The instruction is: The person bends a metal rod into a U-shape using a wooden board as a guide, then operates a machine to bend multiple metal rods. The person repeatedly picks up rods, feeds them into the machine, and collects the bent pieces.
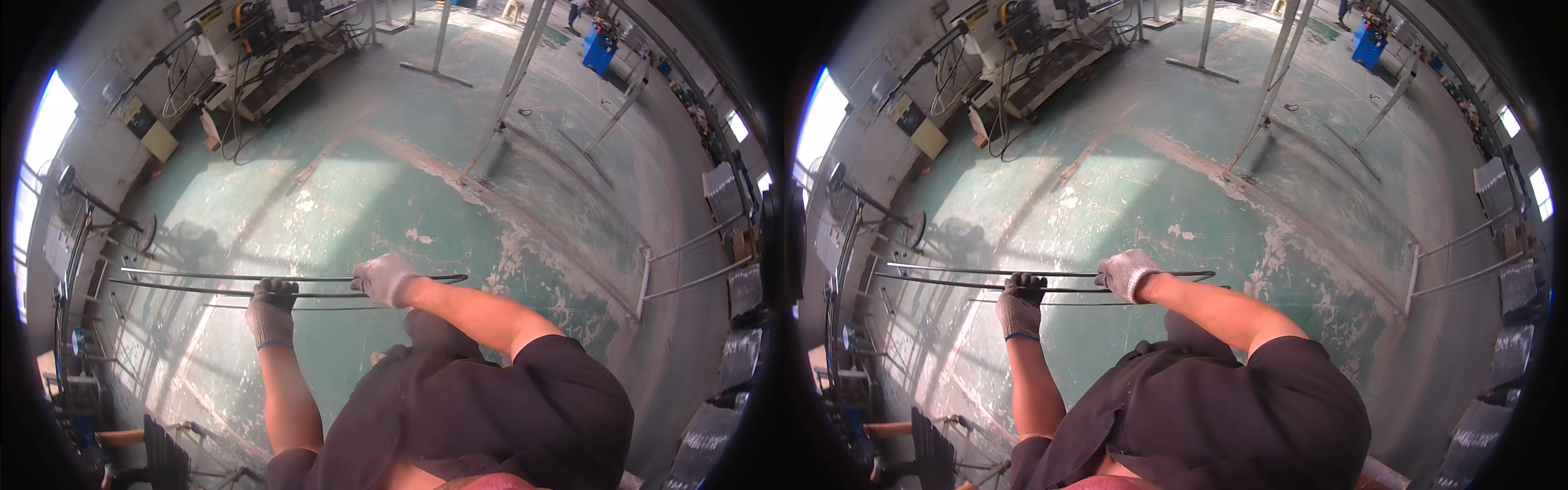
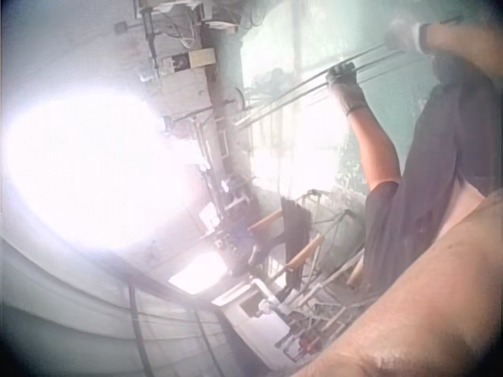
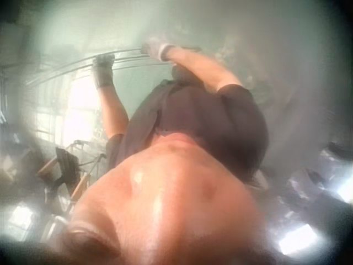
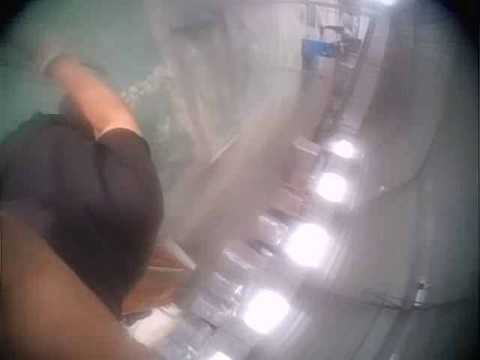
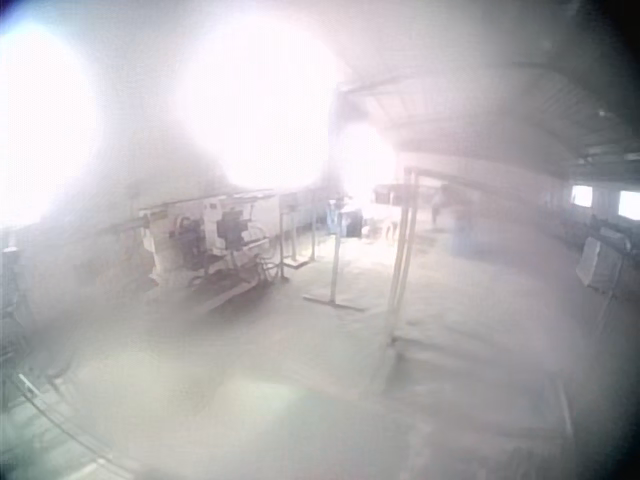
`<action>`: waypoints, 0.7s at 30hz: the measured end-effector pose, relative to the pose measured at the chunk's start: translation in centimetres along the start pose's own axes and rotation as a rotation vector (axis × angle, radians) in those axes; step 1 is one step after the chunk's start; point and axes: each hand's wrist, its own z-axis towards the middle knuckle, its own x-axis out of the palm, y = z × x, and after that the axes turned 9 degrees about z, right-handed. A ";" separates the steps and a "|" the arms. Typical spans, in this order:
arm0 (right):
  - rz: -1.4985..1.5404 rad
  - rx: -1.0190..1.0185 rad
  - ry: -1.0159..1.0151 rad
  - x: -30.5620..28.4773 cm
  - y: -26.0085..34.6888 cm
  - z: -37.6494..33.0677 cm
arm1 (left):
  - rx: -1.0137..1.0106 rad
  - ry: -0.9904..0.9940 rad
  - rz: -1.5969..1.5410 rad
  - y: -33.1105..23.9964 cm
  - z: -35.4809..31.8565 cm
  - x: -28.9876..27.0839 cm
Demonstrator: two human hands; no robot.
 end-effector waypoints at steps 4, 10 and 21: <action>-0.031 0.063 -0.023 -4.6 -1.6 3.4 | -0.042 0.081 0.010 0.5 6.0 4.6; 0.089 -0.080 -0.161 -11.2 -10.3 11.0 | -0.094 0.463 0.039 1.2 12.7 18.4; 0.239 -0.146 -0.292 -25.9 -18.0 22.7 | -0.021 0.374 0.096 -1.9 24.6 38.7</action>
